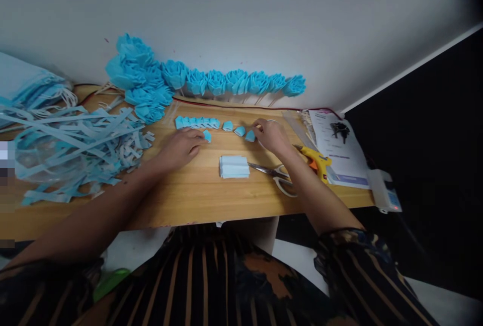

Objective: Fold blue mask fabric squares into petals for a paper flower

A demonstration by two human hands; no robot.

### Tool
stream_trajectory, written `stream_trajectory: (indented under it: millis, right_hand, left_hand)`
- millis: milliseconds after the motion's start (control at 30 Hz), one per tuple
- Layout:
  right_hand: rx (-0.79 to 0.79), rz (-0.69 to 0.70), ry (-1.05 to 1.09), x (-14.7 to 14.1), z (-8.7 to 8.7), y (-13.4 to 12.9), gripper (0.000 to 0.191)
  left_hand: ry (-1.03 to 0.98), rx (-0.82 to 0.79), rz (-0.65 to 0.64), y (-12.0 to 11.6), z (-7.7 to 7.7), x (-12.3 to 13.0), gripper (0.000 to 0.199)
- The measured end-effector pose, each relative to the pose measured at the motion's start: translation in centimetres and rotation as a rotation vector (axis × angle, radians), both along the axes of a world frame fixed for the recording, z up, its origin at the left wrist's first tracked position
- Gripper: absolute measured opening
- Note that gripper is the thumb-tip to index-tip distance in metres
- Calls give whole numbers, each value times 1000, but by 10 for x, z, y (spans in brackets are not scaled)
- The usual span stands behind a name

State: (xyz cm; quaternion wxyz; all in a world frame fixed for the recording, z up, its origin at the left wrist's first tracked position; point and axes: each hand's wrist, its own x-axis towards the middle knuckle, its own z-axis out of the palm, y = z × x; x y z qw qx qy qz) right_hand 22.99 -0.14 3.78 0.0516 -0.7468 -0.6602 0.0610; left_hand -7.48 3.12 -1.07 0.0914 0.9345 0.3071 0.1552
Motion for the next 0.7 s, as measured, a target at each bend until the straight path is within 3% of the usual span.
stream_trajectory:
  millis: [133, 467, 567, 700]
  right_hand:
    - [38, 83, -109, -4, 4, -4, 34]
    - [-8, 271, 2, -28, -14, 17, 32]
    - [39, 301, 47, -33, -11, 25, 34]
    - [170, 324, 50, -33, -5, 35, 33]
  left_hand:
    - [-7, -11, 3, 1, -1, 0, 37]
    - [-58, -6, 34, 0, -3, -2, 38]
    - [-132, 34, 134, 9, -2, -8, 39]
    - [-194, 80, 395, 23, 2, -19, 34]
